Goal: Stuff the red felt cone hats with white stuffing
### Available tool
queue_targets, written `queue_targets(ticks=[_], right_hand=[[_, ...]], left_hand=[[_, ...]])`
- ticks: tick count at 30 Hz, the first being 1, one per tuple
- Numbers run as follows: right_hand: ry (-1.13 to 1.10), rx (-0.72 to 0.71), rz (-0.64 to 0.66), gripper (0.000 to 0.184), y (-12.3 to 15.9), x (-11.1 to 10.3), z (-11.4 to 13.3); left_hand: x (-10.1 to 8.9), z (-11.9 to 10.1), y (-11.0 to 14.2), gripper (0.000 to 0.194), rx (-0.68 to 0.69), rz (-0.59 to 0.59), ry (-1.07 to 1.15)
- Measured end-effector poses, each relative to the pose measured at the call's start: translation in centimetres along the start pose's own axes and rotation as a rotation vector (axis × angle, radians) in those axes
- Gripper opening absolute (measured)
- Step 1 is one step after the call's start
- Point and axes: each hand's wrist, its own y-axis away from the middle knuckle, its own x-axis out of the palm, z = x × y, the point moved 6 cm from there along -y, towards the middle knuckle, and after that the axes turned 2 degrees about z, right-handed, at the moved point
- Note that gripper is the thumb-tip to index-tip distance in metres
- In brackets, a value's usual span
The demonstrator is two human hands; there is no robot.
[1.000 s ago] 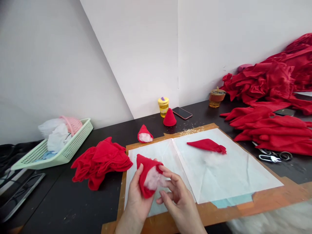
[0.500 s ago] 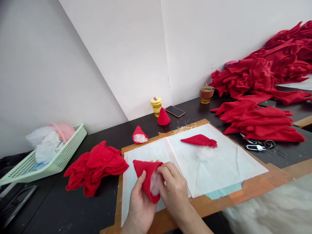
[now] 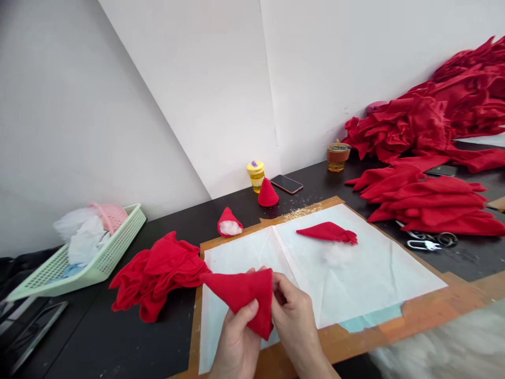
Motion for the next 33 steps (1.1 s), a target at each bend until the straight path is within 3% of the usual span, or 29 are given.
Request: queue_targets(ticks=[4,8,12,14,18,20,23,25,27,30,33], right_hand=[[0.084,0.048,0.003,0.016,0.4,0.1,-0.7],[0.234,-0.071,0.12,0.018,1.4,1.2,0.4],[-0.033,0.031,0.294,0.04,2.1,2.1,0.7],[-0.179,0.116,0.288,0.048,2.1,2.0,0.2],[-0.317,0.204,0.247,0.041,1.4,1.8,-1.1],[-0.281,0.151,0.209,0.038,0.8,1.5,-1.0],[-0.048,-0.108,0.057,0.025,0.5,0.8,0.7],[0.12,-0.322,-0.008,0.014,1.0,1.0,2.3],[0.204,-0.476,0.015,0.014,1.8,2.1,3.3],[0.209,-0.532,0.117,0.021,2.5,3.6,3.4],[0.17,-0.455,0.248,0.018,2.5,4.0,2.6]], left_hand=[[0.2,0.2,0.2,0.069,-0.018,0.094,-0.019],[0.1,-0.6,-0.2,0.062,-0.028,0.022,-0.018],[-0.3,-2.2,-0.8,0.063,0.059,-0.018,-0.101],[-0.5,-2.6,-0.8,0.072,0.084,0.023,-0.174],[-0.6,-2.7,-0.2,0.095,0.086,0.18,-0.297],[-0.7,-3.6,0.1,0.095,0.154,0.159,-0.315],[-1.0,-5.0,0.2,0.082,0.257,-0.015,-0.257],[-0.8,-5.3,0.1,0.07,0.25,-0.085,-0.183],[-0.6,-4.8,-0.2,0.061,0.19,-0.127,-0.101],[-0.7,-4.1,-0.5,0.054,0.116,-0.171,-0.003],[-0.7,-4.3,-0.7,0.062,0.123,-0.169,-0.005]])
